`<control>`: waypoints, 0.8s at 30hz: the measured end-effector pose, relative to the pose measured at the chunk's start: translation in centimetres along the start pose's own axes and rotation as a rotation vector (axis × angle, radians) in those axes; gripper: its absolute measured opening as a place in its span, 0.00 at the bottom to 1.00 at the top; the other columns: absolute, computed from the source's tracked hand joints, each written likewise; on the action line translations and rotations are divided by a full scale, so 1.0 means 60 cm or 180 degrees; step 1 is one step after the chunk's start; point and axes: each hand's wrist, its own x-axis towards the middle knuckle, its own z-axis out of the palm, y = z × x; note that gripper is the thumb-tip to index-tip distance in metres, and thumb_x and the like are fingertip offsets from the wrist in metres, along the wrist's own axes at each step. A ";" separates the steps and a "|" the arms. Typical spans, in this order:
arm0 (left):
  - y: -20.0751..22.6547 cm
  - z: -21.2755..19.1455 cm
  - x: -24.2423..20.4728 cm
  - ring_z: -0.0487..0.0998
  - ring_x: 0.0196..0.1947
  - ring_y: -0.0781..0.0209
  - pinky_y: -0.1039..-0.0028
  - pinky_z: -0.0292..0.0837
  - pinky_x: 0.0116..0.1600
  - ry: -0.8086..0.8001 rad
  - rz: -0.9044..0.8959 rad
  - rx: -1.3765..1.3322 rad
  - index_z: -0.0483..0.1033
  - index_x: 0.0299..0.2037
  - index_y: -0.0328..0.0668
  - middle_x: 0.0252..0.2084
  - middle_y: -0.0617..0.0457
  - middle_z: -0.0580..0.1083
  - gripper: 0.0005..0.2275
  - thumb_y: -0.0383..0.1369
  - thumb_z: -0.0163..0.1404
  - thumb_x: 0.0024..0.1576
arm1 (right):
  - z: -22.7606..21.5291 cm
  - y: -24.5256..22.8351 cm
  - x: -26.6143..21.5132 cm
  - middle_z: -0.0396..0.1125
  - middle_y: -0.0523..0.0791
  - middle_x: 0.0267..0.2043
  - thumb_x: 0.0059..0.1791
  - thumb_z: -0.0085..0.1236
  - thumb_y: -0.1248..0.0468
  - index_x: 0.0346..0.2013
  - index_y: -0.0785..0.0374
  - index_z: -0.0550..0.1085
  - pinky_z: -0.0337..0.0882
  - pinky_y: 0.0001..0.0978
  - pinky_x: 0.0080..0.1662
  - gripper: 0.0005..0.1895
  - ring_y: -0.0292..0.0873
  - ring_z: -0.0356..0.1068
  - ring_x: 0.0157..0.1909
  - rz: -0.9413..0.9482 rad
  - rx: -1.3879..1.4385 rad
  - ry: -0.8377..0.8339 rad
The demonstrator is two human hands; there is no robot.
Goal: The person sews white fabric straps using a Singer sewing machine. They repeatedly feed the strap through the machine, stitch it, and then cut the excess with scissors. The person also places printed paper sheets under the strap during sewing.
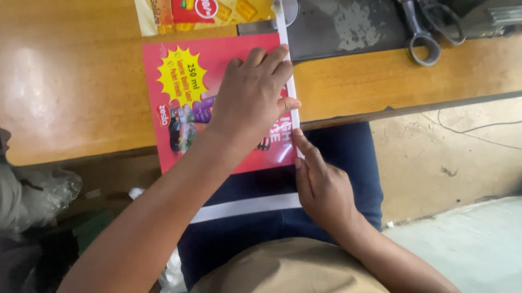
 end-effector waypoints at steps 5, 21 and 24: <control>0.001 0.001 -0.002 0.70 0.57 0.52 0.56 0.74 0.49 -0.0176 -0.0039 -0.0033 0.76 0.56 0.51 0.64 0.57 0.72 0.26 0.55 0.62 0.54 | 0.001 0.006 -0.002 0.80 0.53 0.37 0.59 0.45 0.61 0.75 0.54 0.67 0.78 0.56 0.37 0.27 0.60 0.79 0.38 0.0002 -0.0023 -0.0066; -0.032 0.012 0.031 0.72 0.58 0.50 0.57 0.73 0.48 0.0444 0.0013 0.0132 0.76 0.55 0.47 0.62 0.52 0.74 0.26 0.58 0.57 0.57 | 0.005 0.008 0.047 0.77 0.54 0.30 0.59 0.45 0.61 0.76 0.55 0.65 0.77 0.58 0.37 0.28 0.64 0.79 0.36 0.0162 0.0233 -0.0127; -0.038 0.015 0.035 0.73 0.59 0.50 0.57 0.73 0.49 0.0507 0.0011 0.0145 0.76 0.57 0.46 0.62 0.52 0.74 0.27 0.58 0.56 0.58 | 0.007 0.007 0.054 0.77 0.56 0.29 0.59 0.45 0.62 0.76 0.54 0.64 0.76 0.60 0.37 0.28 0.66 0.78 0.36 0.0187 0.0352 -0.0144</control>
